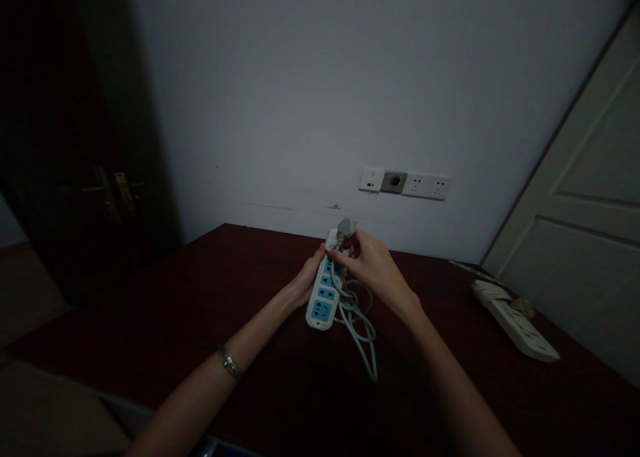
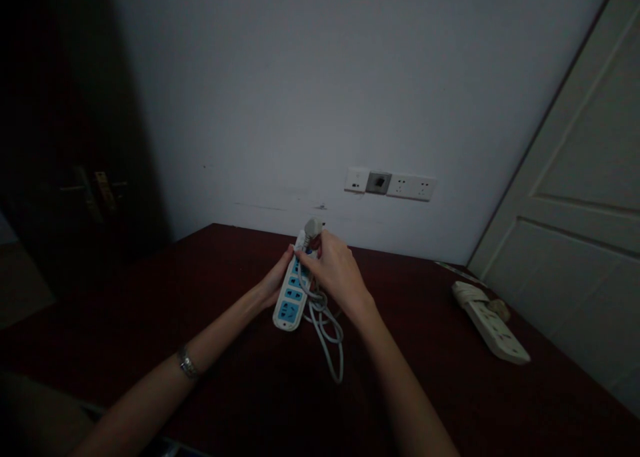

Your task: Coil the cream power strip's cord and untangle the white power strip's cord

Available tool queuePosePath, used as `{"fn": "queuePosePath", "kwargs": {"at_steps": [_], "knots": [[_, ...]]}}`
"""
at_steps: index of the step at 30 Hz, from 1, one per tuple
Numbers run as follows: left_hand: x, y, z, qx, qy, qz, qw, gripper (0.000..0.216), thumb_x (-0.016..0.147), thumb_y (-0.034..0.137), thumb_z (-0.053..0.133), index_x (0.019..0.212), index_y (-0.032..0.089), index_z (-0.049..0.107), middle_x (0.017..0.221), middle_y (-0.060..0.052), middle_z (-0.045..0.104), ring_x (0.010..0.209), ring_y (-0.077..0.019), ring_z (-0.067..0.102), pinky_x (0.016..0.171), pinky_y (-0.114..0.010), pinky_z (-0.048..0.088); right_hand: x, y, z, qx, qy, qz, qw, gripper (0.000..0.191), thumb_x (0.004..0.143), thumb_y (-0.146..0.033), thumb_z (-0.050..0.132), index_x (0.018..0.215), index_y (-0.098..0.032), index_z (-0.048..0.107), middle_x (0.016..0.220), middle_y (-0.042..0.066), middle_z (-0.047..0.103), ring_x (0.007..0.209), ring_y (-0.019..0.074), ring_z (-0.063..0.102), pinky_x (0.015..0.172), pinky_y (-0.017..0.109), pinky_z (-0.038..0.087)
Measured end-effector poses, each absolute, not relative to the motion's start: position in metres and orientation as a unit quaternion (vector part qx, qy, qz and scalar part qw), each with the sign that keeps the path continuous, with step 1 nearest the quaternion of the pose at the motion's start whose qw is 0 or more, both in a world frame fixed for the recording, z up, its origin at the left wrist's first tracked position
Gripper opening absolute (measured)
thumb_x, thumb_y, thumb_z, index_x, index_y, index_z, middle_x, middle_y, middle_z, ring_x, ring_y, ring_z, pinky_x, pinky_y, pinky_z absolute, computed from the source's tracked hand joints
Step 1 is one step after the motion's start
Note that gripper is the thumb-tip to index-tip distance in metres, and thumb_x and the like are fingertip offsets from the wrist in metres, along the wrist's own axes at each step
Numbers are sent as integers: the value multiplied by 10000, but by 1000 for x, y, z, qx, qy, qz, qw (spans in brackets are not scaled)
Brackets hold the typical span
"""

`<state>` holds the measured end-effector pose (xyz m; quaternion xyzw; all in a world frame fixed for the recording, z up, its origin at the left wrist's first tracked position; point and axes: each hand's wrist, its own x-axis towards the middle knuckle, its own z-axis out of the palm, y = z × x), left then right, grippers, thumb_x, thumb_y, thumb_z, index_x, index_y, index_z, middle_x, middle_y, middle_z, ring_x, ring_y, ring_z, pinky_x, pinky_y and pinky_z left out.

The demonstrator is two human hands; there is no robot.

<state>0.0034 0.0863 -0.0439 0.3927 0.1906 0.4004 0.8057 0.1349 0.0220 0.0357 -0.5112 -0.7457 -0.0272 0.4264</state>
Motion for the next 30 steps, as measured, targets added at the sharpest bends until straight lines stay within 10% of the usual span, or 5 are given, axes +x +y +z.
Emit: {"fn": "queuePosePath", "kwargs": {"at_steps": [10, 30], "knots": [[4, 90, -46, 432, 167, 446, 766, 520, 751, 589, 573, 954, 112, 618, 704, -55, 661, 566, -144, 625, 558, -257, 516, 141, 24, 35, -510, -772, 57, 375, 269, 664, -267, 650, 898, -173, 556, 757, 20, 577, 646, 150, 518, 555, 254, 366], [2, 78, -38, 512, 262, 448, 685, 276, 751, 356, 621, 871, 130, 520, 625, -36, 631, 466, -174, 617, 460, -313, 529, 146, 25, 39, -470, -807, -249, 258, 220, 912, -241, 410, 1014, -183, 596, 936, 92, 618, 831, 198, 543, 574, 267, 329]]}}
